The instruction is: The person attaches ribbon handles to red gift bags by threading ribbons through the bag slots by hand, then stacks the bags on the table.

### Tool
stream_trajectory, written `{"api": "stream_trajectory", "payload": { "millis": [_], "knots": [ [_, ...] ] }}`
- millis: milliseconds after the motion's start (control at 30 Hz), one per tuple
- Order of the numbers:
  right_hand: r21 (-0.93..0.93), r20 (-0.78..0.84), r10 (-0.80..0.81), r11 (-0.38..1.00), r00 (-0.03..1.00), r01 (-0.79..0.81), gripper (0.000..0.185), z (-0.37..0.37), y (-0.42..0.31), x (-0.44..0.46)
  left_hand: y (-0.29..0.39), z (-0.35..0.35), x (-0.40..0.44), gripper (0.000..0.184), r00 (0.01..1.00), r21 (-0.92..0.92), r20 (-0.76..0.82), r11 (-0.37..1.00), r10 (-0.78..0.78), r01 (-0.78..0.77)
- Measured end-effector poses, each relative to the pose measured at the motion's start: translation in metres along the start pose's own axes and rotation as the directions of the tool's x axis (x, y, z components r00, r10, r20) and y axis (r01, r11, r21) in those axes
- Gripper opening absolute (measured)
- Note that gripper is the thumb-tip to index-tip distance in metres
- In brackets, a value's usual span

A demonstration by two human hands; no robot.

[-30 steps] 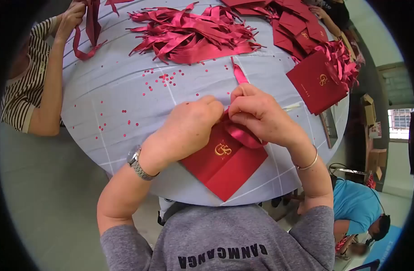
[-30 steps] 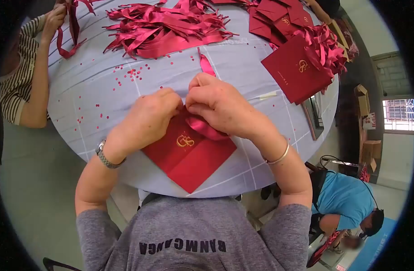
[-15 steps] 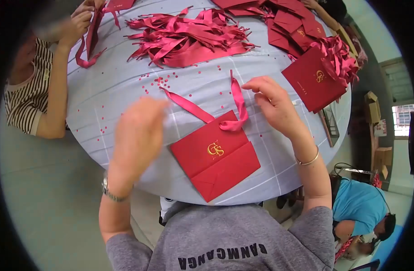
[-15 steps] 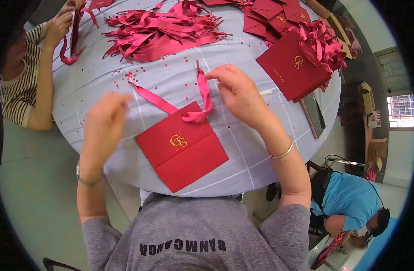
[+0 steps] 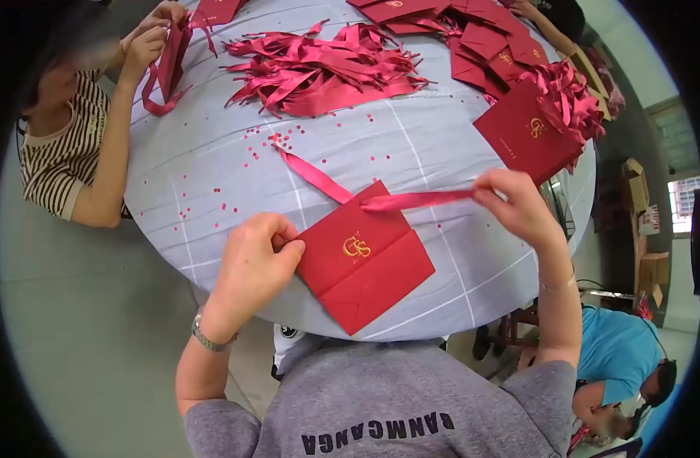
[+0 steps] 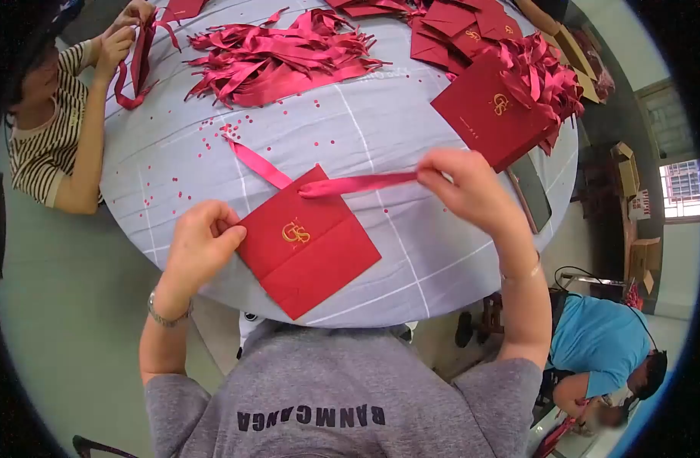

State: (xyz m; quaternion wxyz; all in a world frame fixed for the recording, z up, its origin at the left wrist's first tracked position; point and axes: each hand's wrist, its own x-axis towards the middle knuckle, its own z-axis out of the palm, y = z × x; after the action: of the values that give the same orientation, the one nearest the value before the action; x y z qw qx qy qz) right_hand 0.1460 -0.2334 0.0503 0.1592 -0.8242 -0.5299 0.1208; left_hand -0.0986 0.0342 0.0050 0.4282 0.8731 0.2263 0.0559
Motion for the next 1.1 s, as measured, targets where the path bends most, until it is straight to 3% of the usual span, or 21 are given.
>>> {"api": "stream_trajectory", "payload": {
  "millis": [67,100,167,200,267,300,367,400,433,500,533,567,633,767,833,867,900,967,1100],
  "knots": [
    [0.454,-0.011,0.262,0.861,0.965,-0.229,0.014,-0.003,-0.028,-0.025,0.005,-0.001,0.004,0.009,1.0,-0.009,0.012,1.0,-0.014,0.015],
    [0.455,-0.009,0.256,0.862,0.967,-0.224,0.014,-0.001,-0.037,-0.036,0.007,-0.001,0.007,0.009,0.999,-0.015,0.026,1.0,-0.025,0.026],
    [0.819,-0.025,0.285,0.555,0.958,-0.144,0.025,0.0,-0.053,-0.054,0.01,-0.001,0.014,0.009,0.998,-0.004,0.039,0.999,-0.039,0.039],
    [0.819,-0.022,0.278,0.556,0.96,-0.142,0.025,-0.002,-0.058,-0.059,0.012,0.0,0.018,0.01,0.997,0.006,0.057,0.999,-0.048,0.048],
    [0.819,-0.053,0.033,0.574,0.998,0.025,0.039,-0.005,-0.065,-0.064,0.009,0.004,0.027,0.011,0.997,0.003,0.07,1.0,-0.02,0.02],
    [0.819,-0.052,0.027,0.574,0.998,0.027,0.039,-0.003,-0.068,-0.063,0.009,0.005,0.031,0.012,0.996,0.002,0.088,1.0,0.012,-0.012],
    [0.878,-0.128,-0.105,0.451,0.986,0.162,0.047,0.003,-0.079,-0.053,0.013,0.005,0.037,0.012,0.993,-0.01,0.116,1.0,0.011,-0.01],
    [0.92,-0.112,0.023,0.38,0.993,0.095,0.042,0.002,-0.095,-0.053,0.014,0.005,0.039,0.012,0.989,-0.023,0.15,1.0,0.012,-0.009],
    [0.922,-0.103,0.015,0.377,0.995,0.09,0.042,0.003,-0.093,-0.05,0.014,0.005,0.041,0.012,0.99,-0.025,0.144,1.0,0.001,0.002],
    [0.772,-0.297,-0.143,0.546,0.944,0.326,0.028,0.005,-0.09,-0.043,0.012,0.004,0.042,0.013,0.98,-0.059,0.197,0.998,0.009,0.002],
    [0.75,-0.337,-0.152,0.553,0.929,0.362,0.016,0.006,-0.093,-0.04,0.012,0.003,0.043,0.013,0.981,-0.059,0.194,0.998,-0.002,0.013],
    [0.754,-0.331,-0.156,0.549,0.931,0.36,0.016,0.008,-0.094,-0.037,0.012,0.001,0.043,0.013,0.976,-0.059,0.216,0.998,0.007,0.006],
    [0.584,-0.404,-0.186,0.702,0.896,0.408,0.011,0.012,-0.097,-0.03,0.012,0.0,0.042,0.013,0.971,-0.061,0.24,0.998,0.013,0.002],
    [0.443,-0.447,-0.156,0.817,0.881,0.369,0.011,0.022,-0.095,-0.021,0.014,0.0,0.037,0.013,0.976,-0.027,0.217,0.999,0.038,-0.033],
    [0.282,-0.357,-0.165,0.92,0.92,0.274,0.014,0.027,-0.085,-0.019,0.011,0.003,0.035,0.013,0.98,-0.017,0.194,0.999,0.049,-0.046],
    [0.237,-0.248,-0.225,0.929,0.942,0.284,0.02,0.032,-0.081,-0.02,0.009,0.004,0.035,0.013,0.984,0.033,0.152,0.995,0.089,-0.095],
    [0.241,-0.238,-0.217,0.931,0.947,0.274,0.02,0.033,-0.082,-0.02,0.007,0.006,0.033,0.012,0.985,0.087,0.115,0.987,0.126,-0.136],
    [0.105,-0.033,-0.362,0.926,0.932,0.363,0.027,0.036,-0.09,-0.02,0.008,0.006,0.034,0.013,0.985,0.062,0.143,0.992,0.099,-0.109],
    [0.046,0.09,-0.32,0.947,0.943,0.317,0.03,0.036,-0.092,-0.024,0.007,0.008,0.035,0.012,0.988,0.001,0.138,0.998,0.064,-0.065]
  ]
}}
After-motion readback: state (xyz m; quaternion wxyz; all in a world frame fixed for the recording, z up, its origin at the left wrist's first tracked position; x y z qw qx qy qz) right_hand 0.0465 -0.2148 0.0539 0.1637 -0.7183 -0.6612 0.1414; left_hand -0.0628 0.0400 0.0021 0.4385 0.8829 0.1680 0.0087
